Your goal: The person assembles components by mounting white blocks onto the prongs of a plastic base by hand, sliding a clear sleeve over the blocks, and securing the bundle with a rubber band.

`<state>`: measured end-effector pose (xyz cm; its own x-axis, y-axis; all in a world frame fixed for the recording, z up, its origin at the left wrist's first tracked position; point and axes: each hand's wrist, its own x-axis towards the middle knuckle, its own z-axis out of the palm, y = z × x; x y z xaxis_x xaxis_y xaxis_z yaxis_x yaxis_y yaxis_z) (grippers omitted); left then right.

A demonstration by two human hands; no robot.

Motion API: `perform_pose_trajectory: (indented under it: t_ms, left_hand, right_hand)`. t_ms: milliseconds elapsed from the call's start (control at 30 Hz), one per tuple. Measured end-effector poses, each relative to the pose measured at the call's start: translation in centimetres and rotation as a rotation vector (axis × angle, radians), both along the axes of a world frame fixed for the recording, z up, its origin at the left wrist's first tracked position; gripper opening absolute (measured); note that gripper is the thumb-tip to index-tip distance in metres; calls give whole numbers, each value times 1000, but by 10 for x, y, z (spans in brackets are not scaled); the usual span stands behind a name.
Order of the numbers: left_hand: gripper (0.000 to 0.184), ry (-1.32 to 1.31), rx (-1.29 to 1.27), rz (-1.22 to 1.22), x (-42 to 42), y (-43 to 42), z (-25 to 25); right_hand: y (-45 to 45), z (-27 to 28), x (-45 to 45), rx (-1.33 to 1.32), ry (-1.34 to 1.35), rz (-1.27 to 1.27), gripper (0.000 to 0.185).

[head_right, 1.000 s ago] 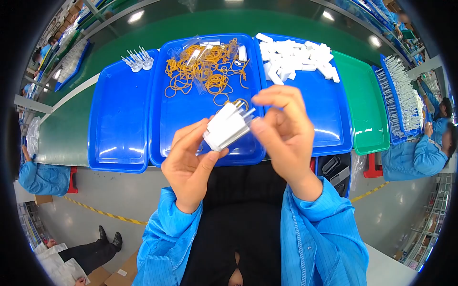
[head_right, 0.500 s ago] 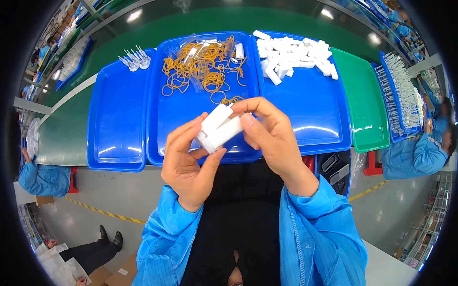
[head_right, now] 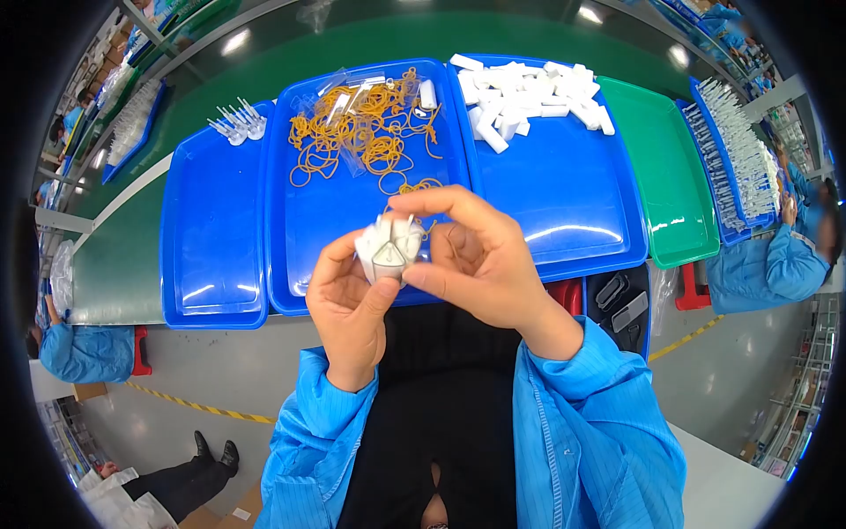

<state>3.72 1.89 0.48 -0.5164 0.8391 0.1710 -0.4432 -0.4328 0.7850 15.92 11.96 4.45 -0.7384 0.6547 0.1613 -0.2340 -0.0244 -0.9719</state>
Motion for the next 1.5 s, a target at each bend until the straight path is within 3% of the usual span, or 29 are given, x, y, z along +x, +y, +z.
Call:
perform_pose_trajectory:
  t_ms: [100, 167, 233, 367, 433, 567, 633, 933, 1067, 1500]
  left_hand:
    - [45, 199, -14, 95, -1, 0, 1]
    - [43, 332, -5, 163, -3, -1, 2]
    - [45, 504, -20, 211, -5, -1, 3]
    - [43, 603, -66, 250, 1, 0, 7]
    - [40, 472, -46, 268, 2, 0, 8]
    - [36, 479, -73, 310, 1, -4, 4]
    - [32, 684, -80, 336, -2, -5, 2]
    - [34, 1158, 28, 484, -3, -2, -5]
    - [33, 1119, 12, 509, 1, 1, -3]
    - [33, 1101, -59, 525, 3, 4, -3]
  right_hand:
    - [6, 6, 7, 38, 29, 136, 52]
    - [5, 10, 7, -3, 19, 115, 51]
    - [6, 9, 5, 202, 47, -63, 48]
    - [3, 9, 8, 443, -46, -124, 26]
    - [4, 5, 9, 424, -55, -140, 21]
    - [3, 6, 10, 382, -74, -128, 13]
    - [2, 10, 11, 347, -97, -108, 11]
    - [-5, -1, 4, 154, -91, -122, 8]
    - [-1, 1, 6, 94, -62, -2, 7]
    - [0, -7, 2, 43, -52, -55, 7]
